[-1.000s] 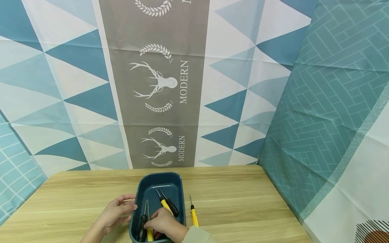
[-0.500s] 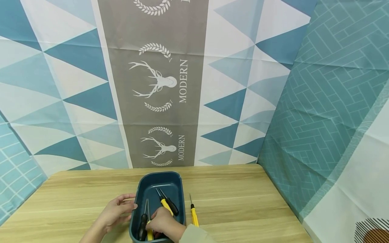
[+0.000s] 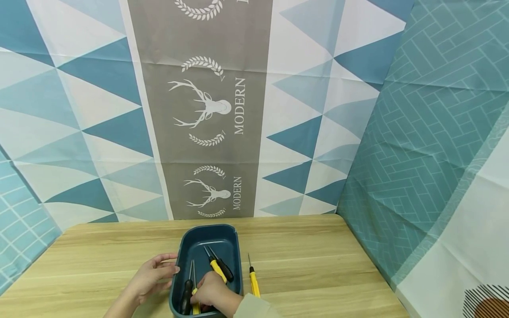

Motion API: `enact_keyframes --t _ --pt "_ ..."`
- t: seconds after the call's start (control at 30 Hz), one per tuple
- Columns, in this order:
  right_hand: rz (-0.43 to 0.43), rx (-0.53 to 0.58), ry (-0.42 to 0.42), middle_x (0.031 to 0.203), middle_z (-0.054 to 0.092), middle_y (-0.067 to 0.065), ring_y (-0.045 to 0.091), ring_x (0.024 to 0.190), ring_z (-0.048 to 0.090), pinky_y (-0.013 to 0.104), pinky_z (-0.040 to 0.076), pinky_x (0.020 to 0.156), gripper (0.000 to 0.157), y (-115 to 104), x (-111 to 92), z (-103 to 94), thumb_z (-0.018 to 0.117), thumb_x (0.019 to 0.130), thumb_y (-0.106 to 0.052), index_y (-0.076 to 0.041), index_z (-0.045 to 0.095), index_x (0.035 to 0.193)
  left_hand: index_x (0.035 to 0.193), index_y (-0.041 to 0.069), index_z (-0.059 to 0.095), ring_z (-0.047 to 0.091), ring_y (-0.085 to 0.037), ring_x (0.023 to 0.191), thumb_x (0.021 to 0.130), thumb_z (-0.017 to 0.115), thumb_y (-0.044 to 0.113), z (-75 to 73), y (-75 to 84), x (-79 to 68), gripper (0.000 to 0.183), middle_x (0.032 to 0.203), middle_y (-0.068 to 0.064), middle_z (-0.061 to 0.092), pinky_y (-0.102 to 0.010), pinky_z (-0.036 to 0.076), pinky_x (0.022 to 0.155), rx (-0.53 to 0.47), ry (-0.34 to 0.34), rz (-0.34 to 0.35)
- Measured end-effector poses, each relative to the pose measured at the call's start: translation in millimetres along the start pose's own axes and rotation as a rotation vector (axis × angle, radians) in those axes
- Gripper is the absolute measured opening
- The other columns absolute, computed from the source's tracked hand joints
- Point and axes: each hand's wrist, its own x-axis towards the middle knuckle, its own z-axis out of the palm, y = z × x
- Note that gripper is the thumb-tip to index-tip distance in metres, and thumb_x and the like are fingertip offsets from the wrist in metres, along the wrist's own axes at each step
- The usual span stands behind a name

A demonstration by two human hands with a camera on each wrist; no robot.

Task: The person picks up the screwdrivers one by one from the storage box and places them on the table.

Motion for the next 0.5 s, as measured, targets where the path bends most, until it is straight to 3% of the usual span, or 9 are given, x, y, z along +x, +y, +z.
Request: enact_keyframes --t 0.5 --pt "0.059 0.035 -0.053 0.073 0.061 0.006 0.013 0.061 0.061 0.030 0.054 0.062 0.012 2.1 5.6 -1.7 0.073 0.075 -0.006 -0.005 0.062 0.081 0.130 -0.005 0.043 0.062 -0.017 0.081 0.084 0.065 0.011 -1.3 1.8 -2.6 0.053 0.105 -0.012 0.058 -0.033 0.053 0.066 -0.005 -0.038 0.021"
